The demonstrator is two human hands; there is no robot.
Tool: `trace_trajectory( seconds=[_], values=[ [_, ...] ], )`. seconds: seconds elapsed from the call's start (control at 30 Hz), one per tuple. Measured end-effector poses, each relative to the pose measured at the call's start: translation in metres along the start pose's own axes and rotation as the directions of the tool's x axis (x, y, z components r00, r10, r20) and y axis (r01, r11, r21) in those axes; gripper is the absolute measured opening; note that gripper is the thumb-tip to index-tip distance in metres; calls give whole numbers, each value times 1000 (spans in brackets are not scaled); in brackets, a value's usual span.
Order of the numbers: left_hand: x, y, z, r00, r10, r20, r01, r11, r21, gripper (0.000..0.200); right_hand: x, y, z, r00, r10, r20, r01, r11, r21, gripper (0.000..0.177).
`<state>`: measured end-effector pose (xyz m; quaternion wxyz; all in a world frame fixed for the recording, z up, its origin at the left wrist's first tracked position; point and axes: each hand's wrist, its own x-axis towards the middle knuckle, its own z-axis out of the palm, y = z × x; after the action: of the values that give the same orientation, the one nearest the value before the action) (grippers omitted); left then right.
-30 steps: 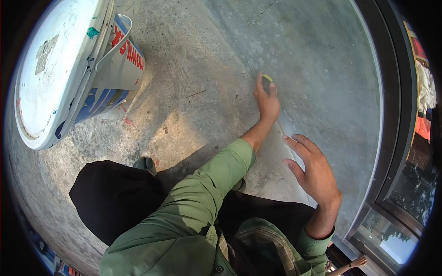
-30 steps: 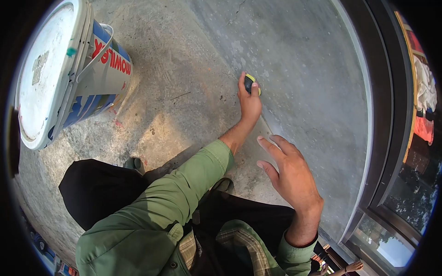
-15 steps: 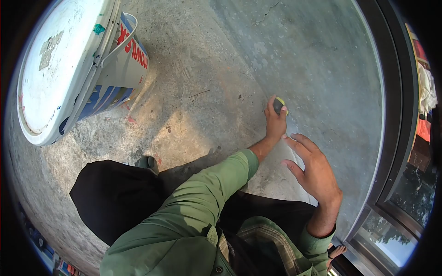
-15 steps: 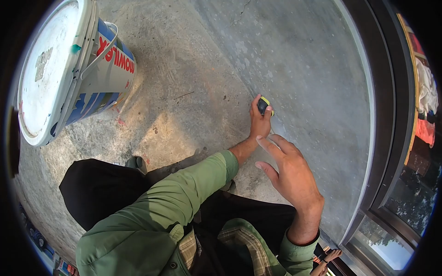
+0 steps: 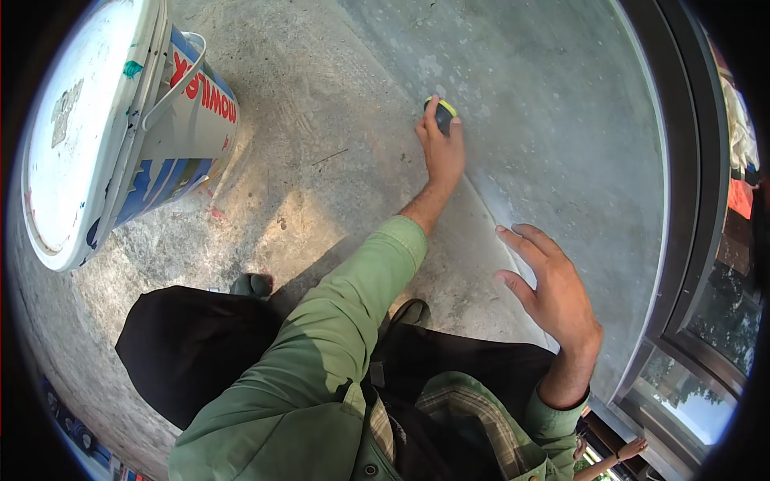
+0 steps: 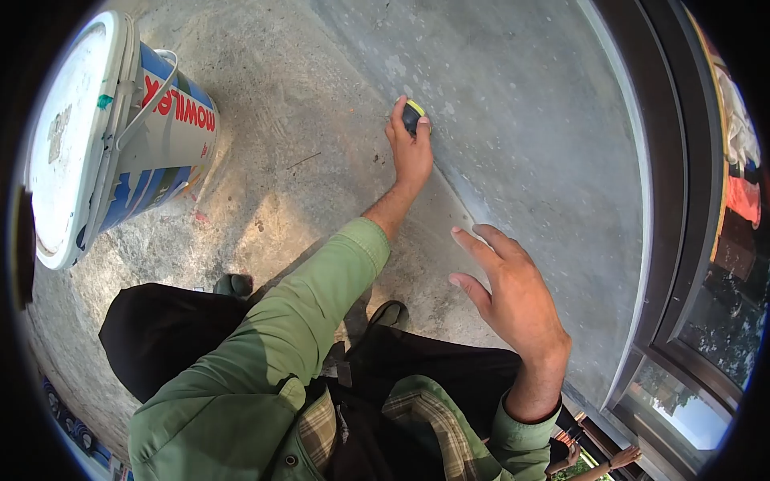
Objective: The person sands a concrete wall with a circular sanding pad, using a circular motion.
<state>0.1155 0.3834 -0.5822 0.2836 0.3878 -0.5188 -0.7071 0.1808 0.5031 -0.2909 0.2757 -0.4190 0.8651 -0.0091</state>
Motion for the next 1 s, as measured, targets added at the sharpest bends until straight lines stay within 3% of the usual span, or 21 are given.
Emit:
trace_trajectory(
  seconds=[0.07,0.17,0.23,0.4,0.5,0.57,0.67,0.73,0.8,0.93,1.0],
  values=[
    [-42,-28,20,999,52,0,-52,997,49,63,3,-2,0,1000,15,8,-15,1000,15,56],
    [-85,-37,31,998,-15,61,14,1000,18,61,5,-8,-2,1000,-10,8,10,1000,3,55],
    [-84,-31,33,989,-129,69,140,971,-195,60,8,-9,-4,1000,-21,-5,21,1000,0,55],
    [10,17,-2,991,-100,-83,101,995,-3,61,3,-5,-5,1000,21,-7,-20,1000,17,55],
    [69,44,-38,996,-81,-42,78,995,-61,60,-1,-3,-3,999,43,3,-43,999,8,56],
    [89,47,-47,998,-70,-1,70,997,17,59,-2,-3,-3,1000,6,-5,-6,1000,5,56],
    [59,29,-35,1000,5,-5,-5,1000,18,59,3,-6,-3,1000,1,-10,-1,1000,-13,56],
    [26,15,-22,997,-70,43,68,996,52,60,9,-11,-3,1000,-2,4,2,1000,3,56],
    [-6,-11,-8,997,-17,77,16,1000,21,63,12,-15,-4,1000,2,19,-2,1000,8,56],
    [-16,-3,-4,991,-62,123,65,998,-22,63,20,-17,-5,999,-32,24,31,999,13,56],
    [19,12,-6,999,-12,-44,14,1000,27,60,21,-15,-5,999,-4,33,3,1000,23,56]
  ],
)
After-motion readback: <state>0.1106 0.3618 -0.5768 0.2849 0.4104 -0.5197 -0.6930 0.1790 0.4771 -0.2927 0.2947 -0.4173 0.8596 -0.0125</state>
